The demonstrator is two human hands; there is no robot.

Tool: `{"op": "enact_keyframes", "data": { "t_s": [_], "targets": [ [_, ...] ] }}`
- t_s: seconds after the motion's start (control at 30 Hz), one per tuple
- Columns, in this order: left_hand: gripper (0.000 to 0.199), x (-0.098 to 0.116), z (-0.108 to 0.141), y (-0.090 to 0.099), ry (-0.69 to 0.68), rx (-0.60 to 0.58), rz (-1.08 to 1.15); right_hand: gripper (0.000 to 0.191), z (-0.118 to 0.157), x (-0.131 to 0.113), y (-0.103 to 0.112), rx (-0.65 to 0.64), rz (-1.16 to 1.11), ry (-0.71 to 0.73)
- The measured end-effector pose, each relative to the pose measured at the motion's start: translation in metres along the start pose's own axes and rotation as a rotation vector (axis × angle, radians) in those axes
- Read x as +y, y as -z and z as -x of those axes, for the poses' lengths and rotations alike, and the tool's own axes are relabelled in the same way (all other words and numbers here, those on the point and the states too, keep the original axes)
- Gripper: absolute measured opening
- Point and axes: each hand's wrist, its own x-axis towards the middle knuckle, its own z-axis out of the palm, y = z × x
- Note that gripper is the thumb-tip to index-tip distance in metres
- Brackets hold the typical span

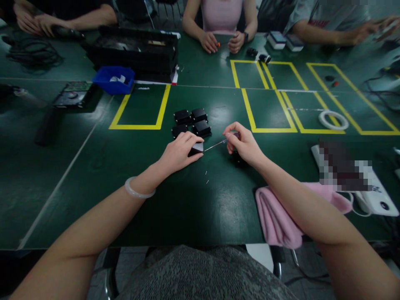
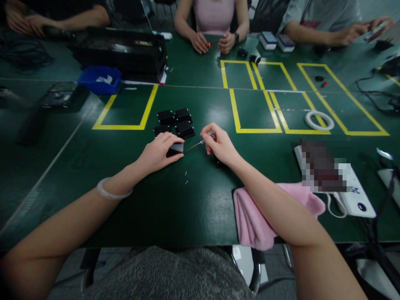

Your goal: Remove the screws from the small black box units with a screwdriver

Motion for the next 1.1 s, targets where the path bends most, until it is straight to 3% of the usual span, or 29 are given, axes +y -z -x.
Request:
{"op": "enact_keyframes", "data": {
  "t_s": [0.23, 0.8, 1.1],
  "targets": [
    [0.037, -0.0005, -0.0004, -0.0013, 0.010, 0.003, 0.011, 0.029, -0.0006, 0.0029, 0.0013, 0.007, 0.019, 0.001],
    [0.037, 0.0001, 0.0006, 0.0002, 0.013, -0.006, 0.011, 0.018, 0.0006, -0.0014, 0.0000, -0.005, 0.001, -0.017],
    [0.037, -0.0007, 0.0004, -0.0008, 0.016, -0.009, 0.015, 0.023, 0.0006, -0.0009, 0.0006, 0.000, 0.040, -0.019]
  ]
}}
